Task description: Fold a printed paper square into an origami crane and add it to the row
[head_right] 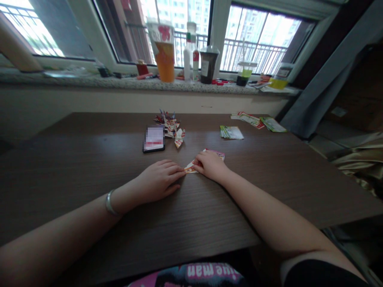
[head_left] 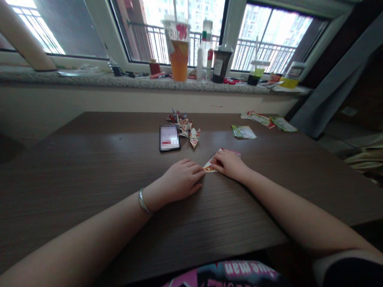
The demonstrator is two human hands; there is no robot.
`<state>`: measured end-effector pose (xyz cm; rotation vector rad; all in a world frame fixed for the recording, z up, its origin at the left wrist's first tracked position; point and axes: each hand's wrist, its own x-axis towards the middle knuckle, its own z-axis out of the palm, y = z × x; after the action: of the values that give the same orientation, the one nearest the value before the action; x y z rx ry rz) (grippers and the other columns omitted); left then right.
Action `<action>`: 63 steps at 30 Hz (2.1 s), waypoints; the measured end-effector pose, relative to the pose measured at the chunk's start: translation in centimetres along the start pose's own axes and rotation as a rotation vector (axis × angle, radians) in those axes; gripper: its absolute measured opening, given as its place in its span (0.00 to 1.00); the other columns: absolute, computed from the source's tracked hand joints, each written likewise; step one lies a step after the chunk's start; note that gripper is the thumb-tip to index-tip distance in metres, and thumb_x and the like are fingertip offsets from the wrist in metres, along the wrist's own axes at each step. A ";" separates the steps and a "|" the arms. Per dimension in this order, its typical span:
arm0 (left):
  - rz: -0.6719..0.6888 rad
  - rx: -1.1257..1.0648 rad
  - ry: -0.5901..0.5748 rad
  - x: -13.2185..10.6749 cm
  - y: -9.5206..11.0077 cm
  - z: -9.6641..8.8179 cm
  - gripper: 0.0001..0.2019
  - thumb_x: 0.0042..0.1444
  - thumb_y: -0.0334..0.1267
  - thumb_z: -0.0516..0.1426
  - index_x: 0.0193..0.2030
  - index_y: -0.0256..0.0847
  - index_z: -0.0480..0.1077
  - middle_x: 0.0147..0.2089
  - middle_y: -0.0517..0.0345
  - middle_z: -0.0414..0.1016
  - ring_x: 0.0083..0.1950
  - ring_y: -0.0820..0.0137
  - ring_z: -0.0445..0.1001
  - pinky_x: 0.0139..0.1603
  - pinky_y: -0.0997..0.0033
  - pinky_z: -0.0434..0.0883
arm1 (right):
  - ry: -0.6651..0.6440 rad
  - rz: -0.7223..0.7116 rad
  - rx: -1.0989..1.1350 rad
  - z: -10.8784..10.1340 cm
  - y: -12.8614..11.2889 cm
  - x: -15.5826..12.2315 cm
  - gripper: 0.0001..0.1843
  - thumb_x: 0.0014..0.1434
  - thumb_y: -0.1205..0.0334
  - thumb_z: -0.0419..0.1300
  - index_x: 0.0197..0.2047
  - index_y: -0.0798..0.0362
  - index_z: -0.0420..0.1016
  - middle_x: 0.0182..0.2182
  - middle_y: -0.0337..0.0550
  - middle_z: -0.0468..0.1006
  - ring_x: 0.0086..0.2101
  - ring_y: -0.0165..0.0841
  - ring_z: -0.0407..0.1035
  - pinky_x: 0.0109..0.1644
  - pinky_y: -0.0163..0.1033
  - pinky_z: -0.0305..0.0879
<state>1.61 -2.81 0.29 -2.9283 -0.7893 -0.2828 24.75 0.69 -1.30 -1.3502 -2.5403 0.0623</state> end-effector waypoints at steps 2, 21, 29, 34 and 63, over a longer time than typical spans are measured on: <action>-0.007 -0.027 -0.005 0.0 -0.2 -0.1 0.16 0.60 0.40 0.55 0.53 0.39 0.71 0.49 0.49 0.74 0.50 0.60 0.72 0.54 0.58 0.68 | -0.002 -0.004 0.006 0.0 0.0 0.0 0.09 0.60 0.57 0.61 0.31 0.53 0.71 0.32 0.44 0.76 0.37 0.36 0.68 0.43 0.40 0.60; 0.032 -0.288 0.048 -0.6 -2.8 0.4 0.13 0.62 0.33 0.51 0.45 0.42 0.76 0.47 0.54 0.78 0.49 0.67 0.74 0.53 0.66 0.70 | 0.000 0.007 0.029 0.1 0.1 -0.2 0.09 0.60 0.57 0.61 0.32 0.54 0.72 0.33 0.45 0.76 0.36 0.35 0.69 0.44 0.40 0.60; -0.039 -0.389 0.072 -0.5 -2.6 0.5 0.11 0.60 0.30 0.51 0.45 0.39 0.72 0.47 0.52 0.76 0.49 0.67 0.73 0.52 0.65 0.70 | 0.018 -0.022 0.031 0.2 0.2 -0.2 0.09 0.60 0.57 0.60 0.31 0.53 0.71 0.32 0.43 0.76 0.36 0.35 0.68 0.43 0.40 0.60; 0.051 -0.354 0.071 -0.5 -2.3 0.8 0.19 0.60 0.30 0.52 0.58 0.43 0.67 0.57 0.52 0.71 0.58 0.65 0.68 0.60 0.60 0.66 | 0.021 -0.061 0.043 0.1 0.1 -0.1 0.10 0.61 0.57 0.59 0.32 0.53 0.71 0.32 0.44 0.76 0.37 0.36 0.67 0.42 0.39 0.60; 0.081 -0.308 0.083 -0.2 -1.3 0.6 0.10 0.65 0.35 0.50 0.41 0.40 0.73 0.42 0.52 0.74 0.45 0.66 0.71 0.51 0.62 0.68 | -0.019 -0.389 -0.041 -0.9 -0.9 -1.6 0.16 0.68 0.60 0.48 0.48 0.47 0.77 0.47 0.42 0.79 0.49 0.35 0.69 0.52 0.40 0.64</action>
<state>0.91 -1.74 -0.29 -3.1965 -0.6672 -0.5617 25.15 -1.20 -0.58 -0.8486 -2.7834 -0.0524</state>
